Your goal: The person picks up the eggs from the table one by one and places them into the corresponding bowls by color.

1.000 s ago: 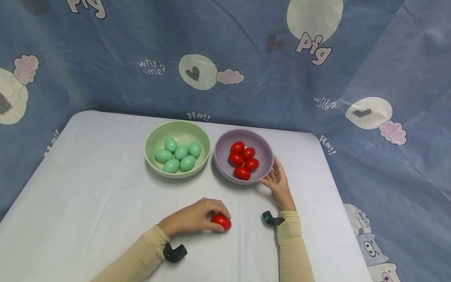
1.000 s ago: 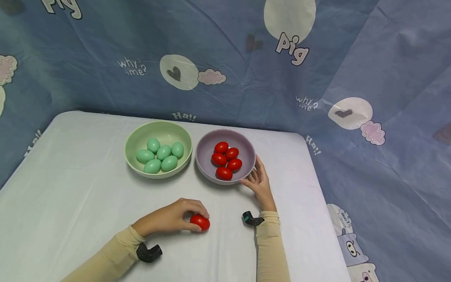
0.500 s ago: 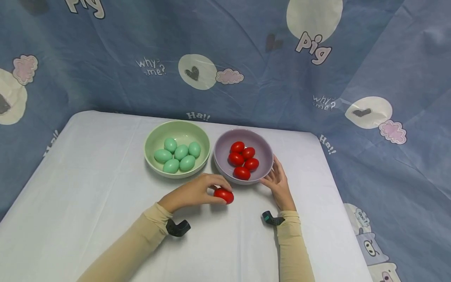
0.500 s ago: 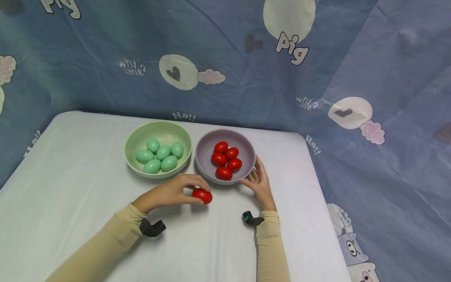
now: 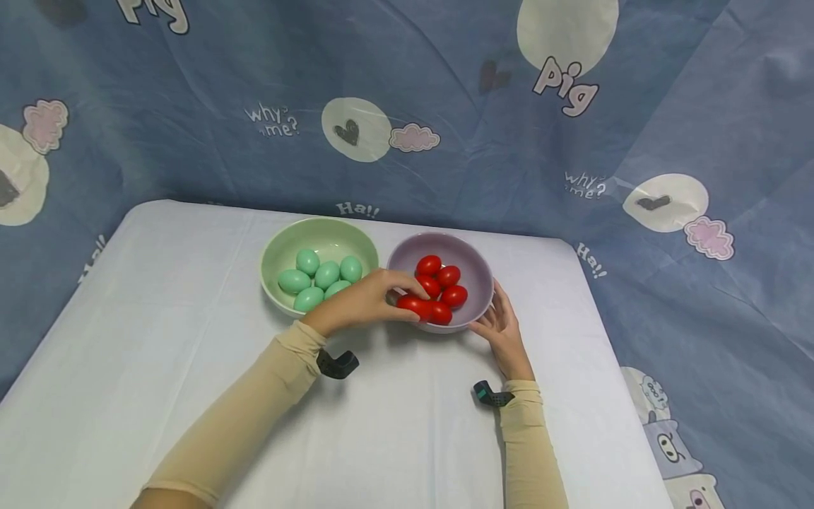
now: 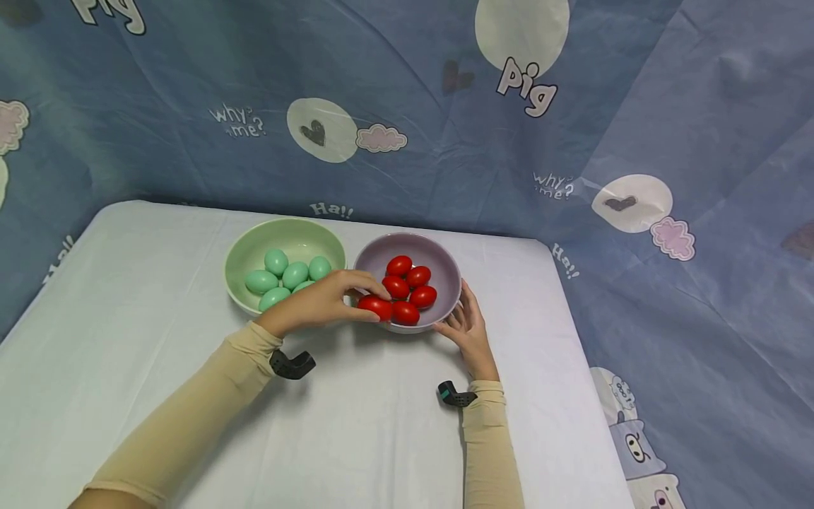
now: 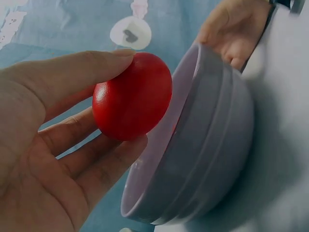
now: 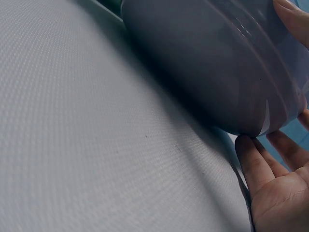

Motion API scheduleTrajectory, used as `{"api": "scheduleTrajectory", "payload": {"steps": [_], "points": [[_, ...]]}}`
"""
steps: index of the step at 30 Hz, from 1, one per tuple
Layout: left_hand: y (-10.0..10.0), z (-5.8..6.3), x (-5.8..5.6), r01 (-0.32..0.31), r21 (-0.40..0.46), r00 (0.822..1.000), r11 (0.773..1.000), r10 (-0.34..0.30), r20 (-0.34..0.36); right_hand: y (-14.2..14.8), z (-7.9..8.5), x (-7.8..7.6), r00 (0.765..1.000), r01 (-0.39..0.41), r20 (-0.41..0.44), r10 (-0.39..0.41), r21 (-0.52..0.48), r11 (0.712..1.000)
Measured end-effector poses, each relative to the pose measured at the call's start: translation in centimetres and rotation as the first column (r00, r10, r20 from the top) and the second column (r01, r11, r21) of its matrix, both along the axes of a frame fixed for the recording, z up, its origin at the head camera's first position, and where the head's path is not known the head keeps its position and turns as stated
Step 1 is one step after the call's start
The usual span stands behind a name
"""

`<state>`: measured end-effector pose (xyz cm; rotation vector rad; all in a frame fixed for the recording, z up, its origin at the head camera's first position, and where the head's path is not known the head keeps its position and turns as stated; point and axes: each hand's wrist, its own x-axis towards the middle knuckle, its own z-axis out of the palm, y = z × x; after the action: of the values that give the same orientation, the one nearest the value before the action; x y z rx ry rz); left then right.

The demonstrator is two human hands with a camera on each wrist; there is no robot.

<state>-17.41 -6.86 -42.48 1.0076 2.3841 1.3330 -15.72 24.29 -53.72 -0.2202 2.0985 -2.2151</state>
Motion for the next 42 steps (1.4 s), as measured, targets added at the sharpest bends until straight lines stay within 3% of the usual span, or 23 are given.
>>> {"api": "scheduleTrajectory", "payload": {"steps": [12, 21, 42], "points": [[0.9, 0.0, -3.7, -0.007, -0.111, 1.000, 0.994, 0.007, 0.002, -0.1, 0.2, 0.0, 1.000, -0.012, 0.015, 0.013, -0.047, 0.999], [1.1, -0.4, -6.1, -0.058, -0.180, 0.997, 0.982, 0.065, 0.031, -0.1, 0.1, 0.0, 1.000, -0.013, 0.008, 0.014, -0.034, 0.999], [4.1, -0.1, -9.5, -0.109, -0.376, 0.991, 0.920, 0.130, 0.030, -0.1, 0.2, 0.1, 1.000, -0.014, 0.007, 0.015, -0.044, 0.999]]}}
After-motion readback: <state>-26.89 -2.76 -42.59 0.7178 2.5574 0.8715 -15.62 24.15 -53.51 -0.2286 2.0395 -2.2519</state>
